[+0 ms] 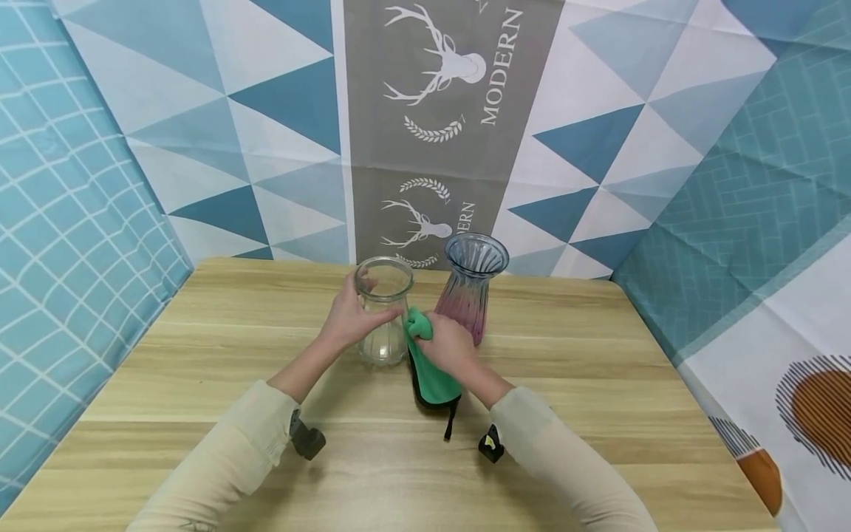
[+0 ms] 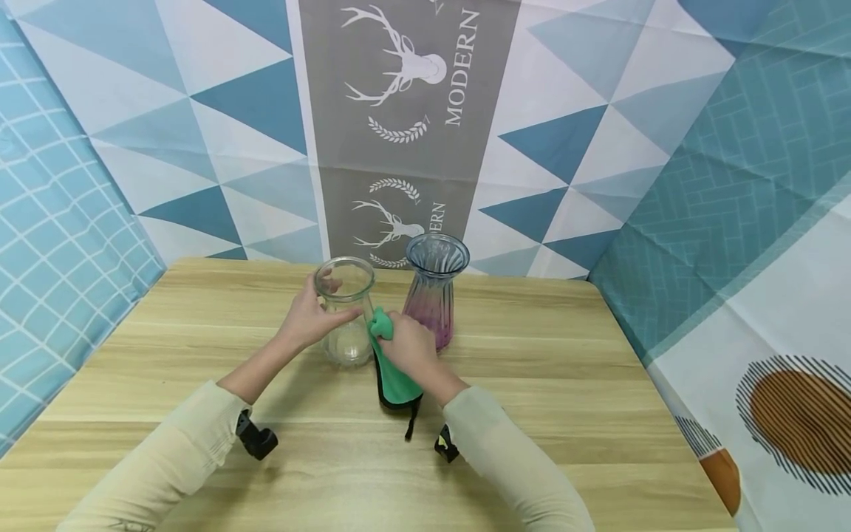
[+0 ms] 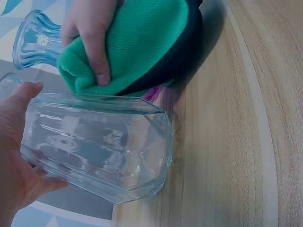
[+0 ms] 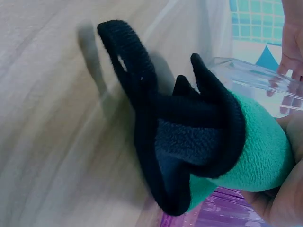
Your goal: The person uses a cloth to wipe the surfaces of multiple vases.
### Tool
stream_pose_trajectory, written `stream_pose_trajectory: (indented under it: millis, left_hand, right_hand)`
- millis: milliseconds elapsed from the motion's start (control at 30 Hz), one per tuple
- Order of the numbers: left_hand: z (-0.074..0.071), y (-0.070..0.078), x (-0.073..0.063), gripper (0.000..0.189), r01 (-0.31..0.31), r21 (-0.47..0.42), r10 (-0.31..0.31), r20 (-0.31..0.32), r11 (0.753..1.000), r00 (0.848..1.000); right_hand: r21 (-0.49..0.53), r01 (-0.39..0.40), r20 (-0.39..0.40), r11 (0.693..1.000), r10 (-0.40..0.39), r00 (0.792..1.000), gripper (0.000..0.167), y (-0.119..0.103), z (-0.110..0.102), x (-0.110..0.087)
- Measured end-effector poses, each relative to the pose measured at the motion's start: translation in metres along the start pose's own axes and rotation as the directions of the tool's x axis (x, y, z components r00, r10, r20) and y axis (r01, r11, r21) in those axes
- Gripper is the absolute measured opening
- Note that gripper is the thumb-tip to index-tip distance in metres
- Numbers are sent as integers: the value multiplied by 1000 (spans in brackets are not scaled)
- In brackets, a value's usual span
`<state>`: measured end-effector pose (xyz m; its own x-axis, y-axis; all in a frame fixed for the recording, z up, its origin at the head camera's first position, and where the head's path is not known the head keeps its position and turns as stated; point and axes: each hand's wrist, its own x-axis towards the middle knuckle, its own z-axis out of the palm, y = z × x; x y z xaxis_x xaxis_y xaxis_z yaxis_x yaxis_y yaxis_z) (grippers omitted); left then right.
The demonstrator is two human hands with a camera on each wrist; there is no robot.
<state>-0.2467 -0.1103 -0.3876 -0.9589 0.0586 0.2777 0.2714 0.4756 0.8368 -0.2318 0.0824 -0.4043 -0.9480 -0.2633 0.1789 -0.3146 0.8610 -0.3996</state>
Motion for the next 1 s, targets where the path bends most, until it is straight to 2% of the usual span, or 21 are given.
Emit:
stream_pose_trajectory:
  millis: [200, 333, 500, 700, 833, 1000]
  left_hand:
    - [0, -1, -2, 91, 7, -13, -7, -17, 1000, 1000]
    - [-2, 1, -3, 86, 12, 5, -12, -18, 1000, 1000]
    - [-5, 2, -1, 78, -26, 14, 26, -18, 1000, 999]
    - [-6, 1, -1, 75, -57, 6, 57, -18, 998, 998]
    - [-7, 2, -2, 81, -58, -1, 58, -11, 998, 998]
    - [-7, 3, -3, 88, -34, -17, 34, -12, 999, 999]
  right_hand:
    - [-100, -2, 24, 995, 4, 1000, 18, 0, 7, -2]
    - [-86, -16, 15, 996, 17, 1000, 17, 2, 9, -2]
    - [2, -33, -57, 999, 33, 998, 15, 5, 8, -1]
    - [71, 15, -170, 997, -2, 985, 33, -3, -6, -2]
    - [104, 47, -226, 993, -22, 974, 33, -8, -13, 0]
    - [96, 92, -267, 991, -64, 962, 38, -11, -17, 2]
